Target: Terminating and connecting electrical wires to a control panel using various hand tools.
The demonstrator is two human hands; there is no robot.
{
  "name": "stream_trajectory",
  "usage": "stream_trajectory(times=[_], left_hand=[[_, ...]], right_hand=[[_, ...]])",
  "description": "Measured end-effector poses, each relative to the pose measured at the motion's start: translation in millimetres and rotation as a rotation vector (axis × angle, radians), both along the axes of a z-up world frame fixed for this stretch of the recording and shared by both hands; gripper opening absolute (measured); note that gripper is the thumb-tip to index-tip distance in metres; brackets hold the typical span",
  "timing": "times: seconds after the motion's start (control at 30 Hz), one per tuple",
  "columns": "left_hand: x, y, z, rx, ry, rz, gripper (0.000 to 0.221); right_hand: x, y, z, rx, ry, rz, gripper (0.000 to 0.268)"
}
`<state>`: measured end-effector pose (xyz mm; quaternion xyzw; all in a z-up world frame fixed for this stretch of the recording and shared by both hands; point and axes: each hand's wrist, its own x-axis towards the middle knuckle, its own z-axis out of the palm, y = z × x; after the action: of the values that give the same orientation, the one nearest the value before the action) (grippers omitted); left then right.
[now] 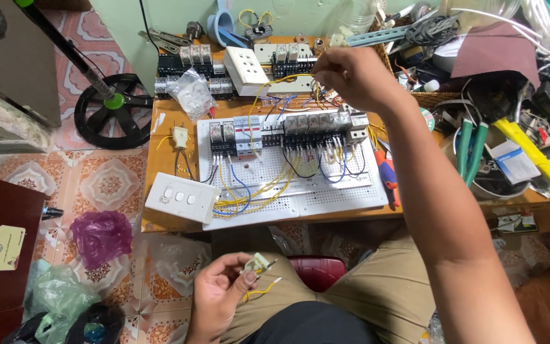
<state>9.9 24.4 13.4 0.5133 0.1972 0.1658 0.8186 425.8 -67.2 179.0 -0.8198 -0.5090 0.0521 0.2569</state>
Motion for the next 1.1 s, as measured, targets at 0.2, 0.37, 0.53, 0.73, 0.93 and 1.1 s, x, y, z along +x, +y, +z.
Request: stream_trajectory(times=[0.2,0.37,0.53,0.73,0.93,1.1], left_hand=[[56,-7,91,0.511,-0.203,-0.090,0.034],[93,-13,135,0.769,-0.193,-0.069,0.065],[100,-23,133,0.741,-0.193,-0.134,0.042],[88,-40,120,0.609,-0.098,-0.082,0.034],[88,-48,111,0.557,-0.060,-0.089,0.033],[91,-61,120,0.442,-0.089,-0.121,0.081]], right_hand=[[-76,-30,47,0.197,0.320,0.080,0.008],[-134,-67,44,0.300,0.067,0.229,0.006],[-160,-97,44,0.420,0.234,0.261,0.012],[-166,-134,27,0.415,0.167,0.223,0.011],[-178,-143,21,0.467,0.159,0.103,0.007],[-188,-140,16,0.469,0.178,0.090,0.007]])
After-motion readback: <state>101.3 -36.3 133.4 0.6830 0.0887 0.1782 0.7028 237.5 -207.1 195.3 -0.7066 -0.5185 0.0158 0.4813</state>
